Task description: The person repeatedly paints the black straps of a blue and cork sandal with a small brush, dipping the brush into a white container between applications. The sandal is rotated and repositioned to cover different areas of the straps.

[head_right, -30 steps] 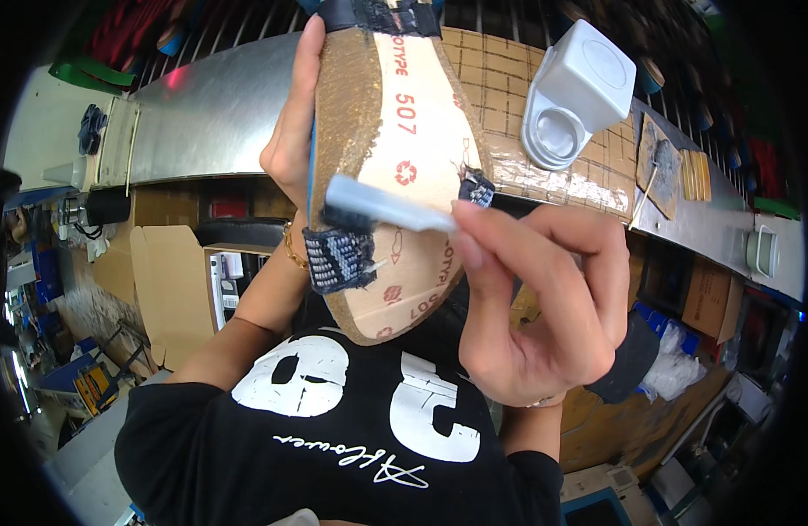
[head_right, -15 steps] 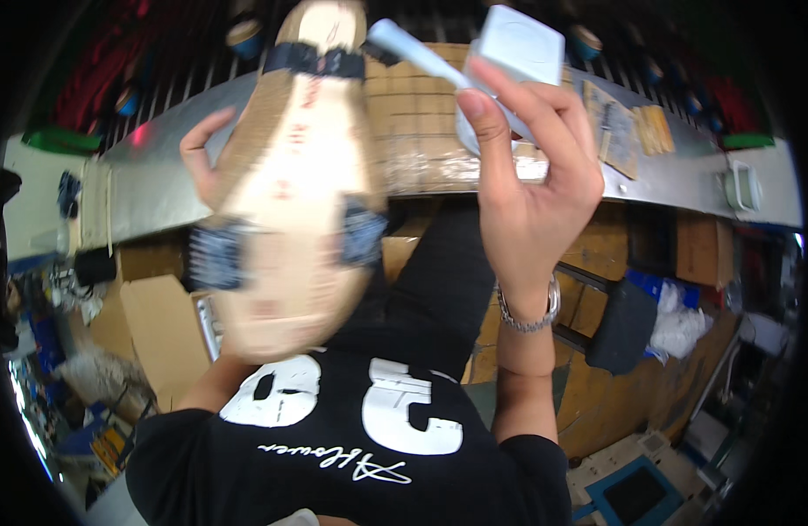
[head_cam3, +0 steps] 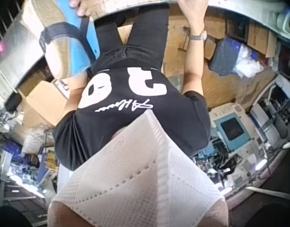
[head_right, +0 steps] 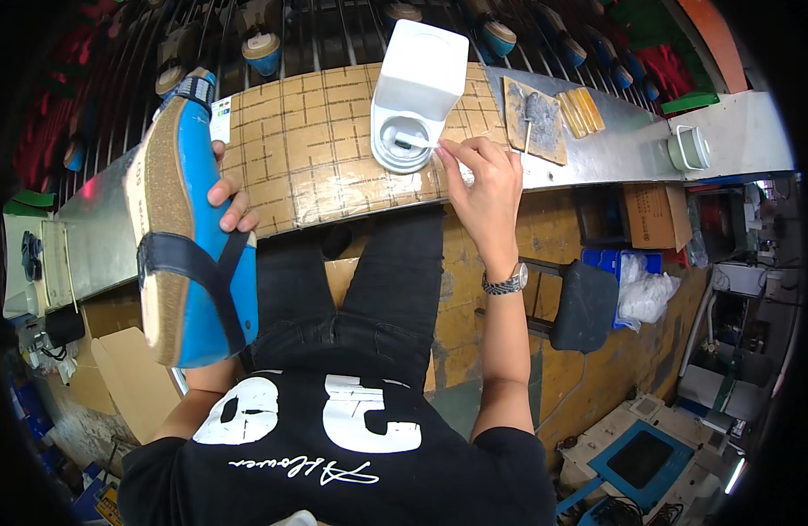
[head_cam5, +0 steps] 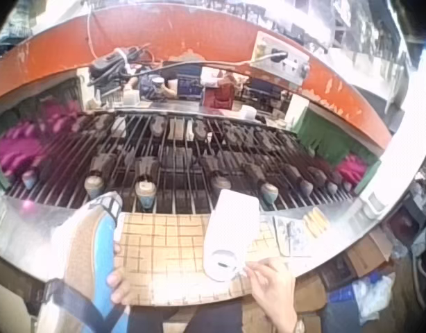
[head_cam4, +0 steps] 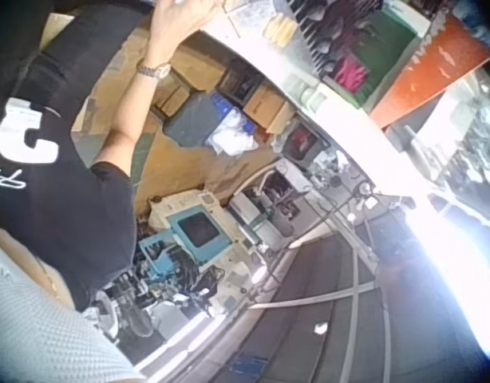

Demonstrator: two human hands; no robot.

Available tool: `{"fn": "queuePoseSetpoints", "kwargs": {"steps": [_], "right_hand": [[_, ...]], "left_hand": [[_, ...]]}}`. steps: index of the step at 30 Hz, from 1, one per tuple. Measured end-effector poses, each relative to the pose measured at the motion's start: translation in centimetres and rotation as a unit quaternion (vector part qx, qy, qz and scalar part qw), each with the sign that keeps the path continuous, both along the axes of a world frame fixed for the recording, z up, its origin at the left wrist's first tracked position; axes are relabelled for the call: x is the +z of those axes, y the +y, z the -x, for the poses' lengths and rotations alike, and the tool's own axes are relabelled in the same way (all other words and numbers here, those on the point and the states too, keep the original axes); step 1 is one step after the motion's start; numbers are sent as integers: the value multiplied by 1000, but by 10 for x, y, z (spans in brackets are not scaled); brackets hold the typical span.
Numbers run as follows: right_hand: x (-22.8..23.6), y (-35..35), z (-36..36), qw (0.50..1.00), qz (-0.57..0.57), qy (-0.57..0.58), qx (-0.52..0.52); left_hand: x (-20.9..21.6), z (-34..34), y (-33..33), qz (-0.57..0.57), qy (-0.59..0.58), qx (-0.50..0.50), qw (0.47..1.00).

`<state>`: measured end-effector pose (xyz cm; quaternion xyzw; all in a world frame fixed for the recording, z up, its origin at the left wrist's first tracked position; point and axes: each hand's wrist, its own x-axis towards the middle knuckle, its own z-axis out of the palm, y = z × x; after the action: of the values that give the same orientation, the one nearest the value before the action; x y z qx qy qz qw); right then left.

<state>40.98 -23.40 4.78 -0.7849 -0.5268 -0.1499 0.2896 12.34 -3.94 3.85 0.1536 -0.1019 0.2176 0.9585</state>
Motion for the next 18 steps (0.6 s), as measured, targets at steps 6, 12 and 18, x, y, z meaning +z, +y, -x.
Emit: {"fn": "queuePoseSetpoints", "kwargs": {"steps": [6, 12, 18], "right_hand": [[-1, 2, -3, 999, -2, -43, 10], [-12, -7, -9, 927, 10, 373, -38], [17, -6, -24, 946, 11, 322, 45]], "left_hand": [[-7, -6, -10, -27, 116, 48, 992], [-20, -8, -8, -58, 130, 88, 986], [-7, -7, -35, -132, 365, 209, 897]]}}
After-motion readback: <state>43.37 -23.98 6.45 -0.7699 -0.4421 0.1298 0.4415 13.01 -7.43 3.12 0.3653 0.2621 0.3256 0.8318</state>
